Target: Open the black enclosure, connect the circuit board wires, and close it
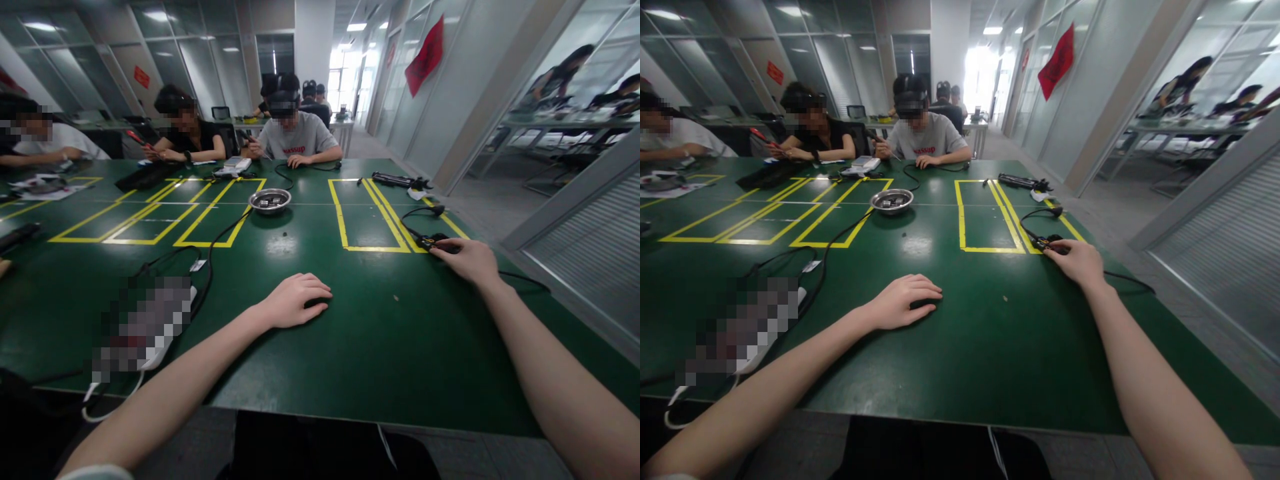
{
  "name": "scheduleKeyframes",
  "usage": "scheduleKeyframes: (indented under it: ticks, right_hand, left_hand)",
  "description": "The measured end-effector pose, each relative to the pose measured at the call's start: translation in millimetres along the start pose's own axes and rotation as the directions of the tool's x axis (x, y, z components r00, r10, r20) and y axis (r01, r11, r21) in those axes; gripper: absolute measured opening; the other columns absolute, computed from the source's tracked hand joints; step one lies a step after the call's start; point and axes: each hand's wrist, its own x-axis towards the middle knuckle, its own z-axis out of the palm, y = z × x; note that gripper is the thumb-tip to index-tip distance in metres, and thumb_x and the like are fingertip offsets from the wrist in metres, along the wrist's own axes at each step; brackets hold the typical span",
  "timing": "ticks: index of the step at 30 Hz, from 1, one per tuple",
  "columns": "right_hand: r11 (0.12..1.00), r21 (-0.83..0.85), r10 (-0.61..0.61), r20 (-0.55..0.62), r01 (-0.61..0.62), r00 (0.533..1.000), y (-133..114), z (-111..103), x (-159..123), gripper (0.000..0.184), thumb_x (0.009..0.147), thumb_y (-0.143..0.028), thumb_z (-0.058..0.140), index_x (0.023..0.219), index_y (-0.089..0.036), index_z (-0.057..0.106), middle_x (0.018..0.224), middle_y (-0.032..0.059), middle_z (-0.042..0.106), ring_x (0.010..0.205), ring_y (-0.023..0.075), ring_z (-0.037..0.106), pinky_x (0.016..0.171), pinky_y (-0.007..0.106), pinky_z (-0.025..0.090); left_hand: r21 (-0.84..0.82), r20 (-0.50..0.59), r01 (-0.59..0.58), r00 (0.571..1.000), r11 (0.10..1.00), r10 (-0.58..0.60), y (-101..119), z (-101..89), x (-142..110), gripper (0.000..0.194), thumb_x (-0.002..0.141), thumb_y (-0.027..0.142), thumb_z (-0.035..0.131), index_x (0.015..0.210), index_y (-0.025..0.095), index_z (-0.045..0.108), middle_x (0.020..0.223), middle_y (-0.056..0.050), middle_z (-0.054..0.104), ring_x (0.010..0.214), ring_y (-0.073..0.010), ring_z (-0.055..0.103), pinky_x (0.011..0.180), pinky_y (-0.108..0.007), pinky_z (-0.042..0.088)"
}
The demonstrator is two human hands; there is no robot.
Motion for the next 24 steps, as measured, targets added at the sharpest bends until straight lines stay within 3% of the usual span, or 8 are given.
scheduleKeyframes:
  ticks: [3, 12, 16, 20, 24]
  right_hand:
    - [0.993, -0.029, 0.115, 0.000, -0.115, 0.993, -6.4, -3.0, -0.7, 0.033, 0.075, -0.046, 0.072, 0.097, -0.022, 0.078, 0.097, 0.0130, 0.077, 0.092, 0.0371, 0.070, 0.061, 0.039, 0.048]
    - [0.978, 0.106, 0.189, -0.061, -0.182, 0.980, -20.6, -0.5, -5.6, 0.025, 0.070, -0.036, 0.075, 0.091, -0.024, 0.071, 0.086, 0.0051, 0.075, 0.083, 0.0288, 0.069, 0.062, 0.034, 0.044]
    - [0.979, 0.060, 0.202, -0.094, -0.197, 0.975, -24.3, -3.3, -6.2, 0.025, 0.072, -0.038, 0.075, 0.091, -0.023, 0.072, 0.088, 0.0070, 0.075, 0.083, 0.0285, 0.068, 0.061, 0.034, 0.043]
    - [0.984, 0.034, 0.179, -0.152, -0.176, 0.972, -26.7, -7.7, -8.1, 0.033, 0.078, -0.044, 0.070, 0.103, -0.023, 0.075, 0.086, 0.0088, 0.074, 0.082, 0.0308, 0.069, 0.064, 0.037, 0.047]
    - [0.969, -0.085, 0.213, -0.188, -0.232, 0.959, -19.6, -5.5, -8.8, 0.041, 0.082, -0.048, 0.066, 0.108, -0.018, 0.077, 0.094, 0.0159, 0.074, 0.090, 0.0365, 0.069, 0.070, 0.042, 0.050]
  left_hand:
    - [0.004, 0.000, -0.003, 1.000, 1.000, 0.003, 0.0, -0.1, 0.3, 0.022, 0.099, 0.030, 0.059, 0.114, 0.021, 0.074, 0.121, -0.006, 0.076, 0.113, -0.0232, 0.068, 0.096, -0.039, 0.053]
    - [0.019, 0.001, -0.009, 1.000, 1.000, 0.009, -0.3, 0.0, 0.5, 0.022, 0.099, 0.030, 0.059, 0.113, 0.022, 0.074, 0.121, -0.006, 0.076, 0.113, -0.0230, 0.068, 0.096, -0.039, 0.053]
    - [0.022, 0.002, -0.004, 1.000, 1.000, 0.004, 0.5, -0.5, 0.0, 0.021, 0.099, 0.029, 0.060, 0.113, 0.021, 0.074, 0.121, -0.006, 0.076, 0.113, -0.0233, 0.068, 0.096, -0.039, 0.053]
    - [0.026, -0.001, -0.005, 1.000, 1.000, 0.005, 1.5, -1.3, 0.0, 0.021, 0.099, 0.029, 0.059, 0.112, 0.022, 0.074, 0.120, -0.006, 0.076, 0.112, -0.0228, 0.068, 0.096, -0.039, 0.053]
    - [0.021, 0.007, -0.002, 1.000, 1.000, 0.002, 2.0, -1.8, 0.6, 0.023, 0.100, 0.030, 0.057, 0.112, 0.022, 0.075, 0.121, -0.007, 0.076, 0.113, -0.0229, 0.067, 0.097, -0.039, 0.054]
